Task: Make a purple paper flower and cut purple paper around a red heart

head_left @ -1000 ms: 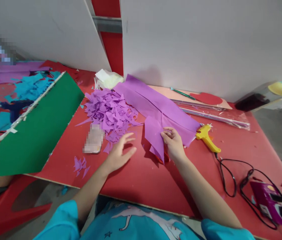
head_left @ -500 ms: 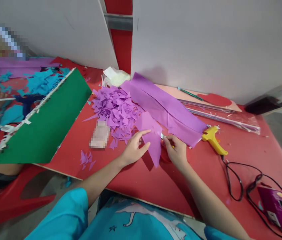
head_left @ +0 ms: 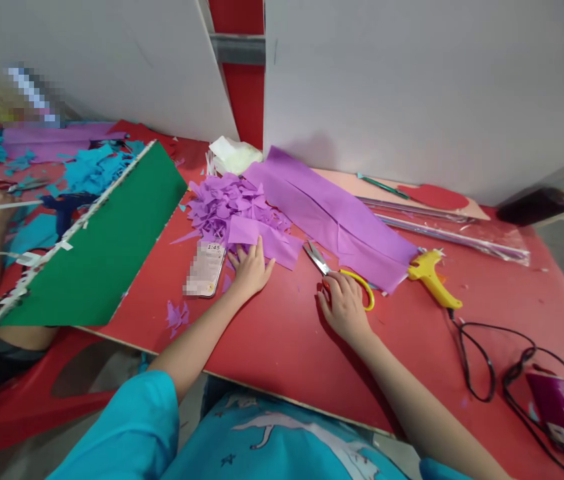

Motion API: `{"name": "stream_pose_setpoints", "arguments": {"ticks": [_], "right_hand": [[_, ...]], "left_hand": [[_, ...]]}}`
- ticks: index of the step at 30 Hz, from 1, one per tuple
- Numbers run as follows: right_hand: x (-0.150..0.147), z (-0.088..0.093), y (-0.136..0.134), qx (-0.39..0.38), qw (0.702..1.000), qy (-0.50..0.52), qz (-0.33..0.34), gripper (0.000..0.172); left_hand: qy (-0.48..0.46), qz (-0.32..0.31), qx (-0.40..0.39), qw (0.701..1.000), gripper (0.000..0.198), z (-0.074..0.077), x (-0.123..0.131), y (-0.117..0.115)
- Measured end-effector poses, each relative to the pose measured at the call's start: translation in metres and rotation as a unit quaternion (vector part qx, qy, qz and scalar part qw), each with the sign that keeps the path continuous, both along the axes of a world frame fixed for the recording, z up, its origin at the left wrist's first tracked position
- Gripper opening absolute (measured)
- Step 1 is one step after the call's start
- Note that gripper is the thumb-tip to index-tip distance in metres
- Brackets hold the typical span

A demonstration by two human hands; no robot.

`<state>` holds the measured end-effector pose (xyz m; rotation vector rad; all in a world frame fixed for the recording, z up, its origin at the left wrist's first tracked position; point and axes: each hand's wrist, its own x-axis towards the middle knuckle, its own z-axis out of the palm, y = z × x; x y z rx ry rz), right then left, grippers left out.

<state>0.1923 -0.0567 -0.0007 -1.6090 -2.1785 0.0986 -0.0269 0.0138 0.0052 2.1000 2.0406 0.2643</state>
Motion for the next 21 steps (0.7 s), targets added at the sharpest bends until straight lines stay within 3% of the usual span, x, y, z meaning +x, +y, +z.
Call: {"name": "stream_pose_setpoints", "arguments": {"ticks": [7,10,15,21], "right_hand": [[0.004,0.007,-0.003,-0.009,0.999,-0.019,-0.045,0.026],[0.013,0.006,-0.004,-0.009,0.997,-0.025,-0.068,0.028],[0.022,0.002,-0.003,-0.024,0.998,-0.017,-0.046,0.030],[0.019,0.001,0.001,-0.076,0.994,0.003,-0.074,0.054]], "left_hand": [[0.019,-0.046,0.010,0.999,0.064,0.002,-0.007,0.030],[0.014,-0.034,0.025,0.999,0.061,0.006,-0.005,0.034],[-0.020,0.003,0.105,0.994,0.050,0.026,0.010,0.021],[-0.037,-0.052,0.177,0.982,0.029,0.054,0.025,0.015]]}}
